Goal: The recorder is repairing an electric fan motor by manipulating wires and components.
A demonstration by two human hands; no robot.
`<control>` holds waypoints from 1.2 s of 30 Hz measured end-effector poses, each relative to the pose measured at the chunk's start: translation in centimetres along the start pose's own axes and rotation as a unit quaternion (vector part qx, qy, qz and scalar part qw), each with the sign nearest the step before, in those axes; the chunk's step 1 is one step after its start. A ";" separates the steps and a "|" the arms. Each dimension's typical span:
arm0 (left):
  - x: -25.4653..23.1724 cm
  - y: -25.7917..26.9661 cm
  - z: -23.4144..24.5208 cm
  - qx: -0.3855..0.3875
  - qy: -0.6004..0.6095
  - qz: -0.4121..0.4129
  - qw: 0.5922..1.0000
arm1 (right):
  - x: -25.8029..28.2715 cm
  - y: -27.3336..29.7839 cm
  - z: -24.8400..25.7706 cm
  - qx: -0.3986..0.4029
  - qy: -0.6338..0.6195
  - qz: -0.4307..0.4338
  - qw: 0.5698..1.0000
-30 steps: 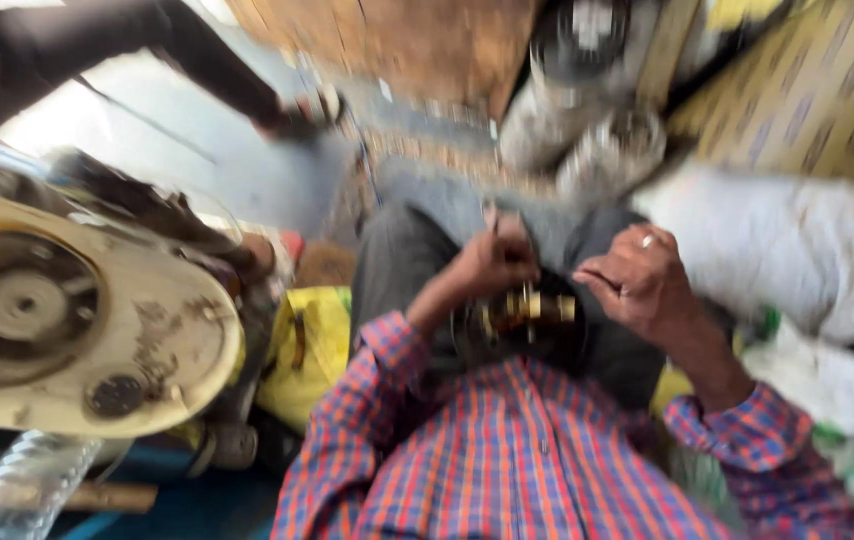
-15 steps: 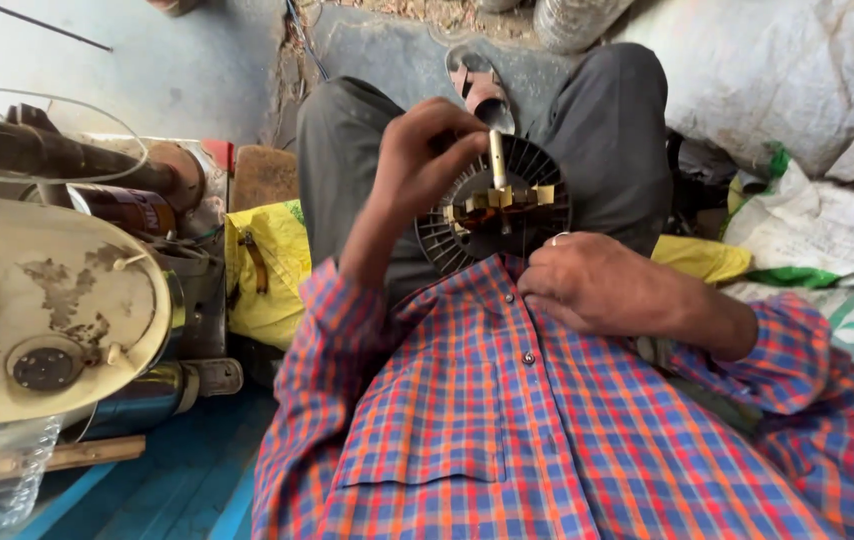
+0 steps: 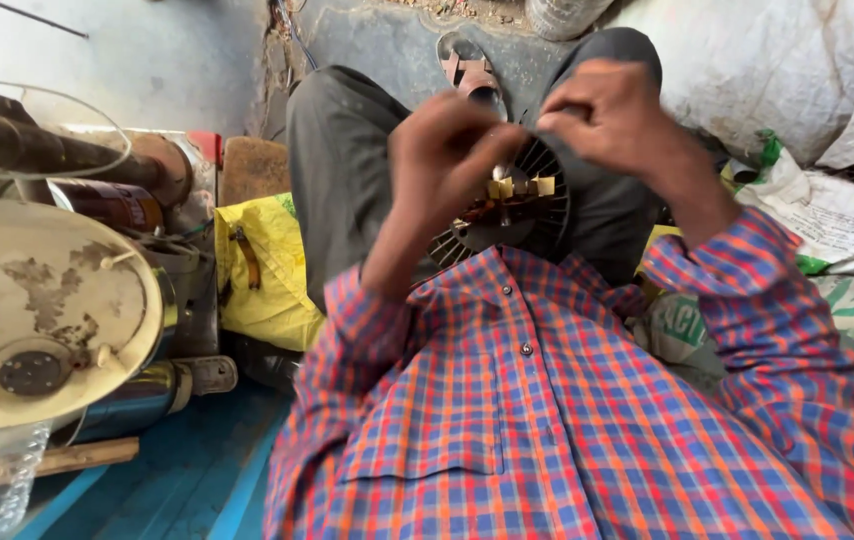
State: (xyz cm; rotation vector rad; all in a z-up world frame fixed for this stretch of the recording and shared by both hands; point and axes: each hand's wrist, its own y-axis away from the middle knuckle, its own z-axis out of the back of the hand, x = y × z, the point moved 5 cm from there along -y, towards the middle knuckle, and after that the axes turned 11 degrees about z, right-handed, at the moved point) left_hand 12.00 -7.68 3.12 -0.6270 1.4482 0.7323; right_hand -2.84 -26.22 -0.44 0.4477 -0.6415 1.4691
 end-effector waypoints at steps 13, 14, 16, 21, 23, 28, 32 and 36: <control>0.3 6.3 0.0 0.219 -0.135 -0.221 0.941 | 13.4 -2.0 1.8 0.114 -0.003 0.131 0.985; -1.0 8.2 -0.2 0.199 -0.226 -0.287 0.909 | 12.3 -3.4 2.9 0.063 0.048 0.177 0.981; -0.4 8.3 0.4 0.142 -0.232 -0.263 0.926 | 5.1 -3.5 -0.3 0.071 0.016 0.075 0.994; 1.4 5.9 2.9 0.035 -0.039 -0.130 0.990 | -3.1 -0.1 -3.0 0.037 0.004 -0.074 0.997; 1.3 4.7 2.7 0.113 0.057 -0.069 0.990 | 1.4 1.1 0.3 -0.154 0.123 0.042 0.980; 2.7 4.0 0.6 0.213 -0.001 -0.077 0.974 | 5.1 5.0 -1.9 -0.252 -0.118 0.000 0.961; 4.8 4.3 0.0 0.230 -0.004 -0.042 0.972 | 3.3 6.1 -6.2 -0.223 -0.262 -0.070 0.936; 4.7 4.5 -0.1 0.178 -0.036 -0.084 0.980 | 2.9 6.3 -6.9 -0.243 -0.252 -0.062 0.935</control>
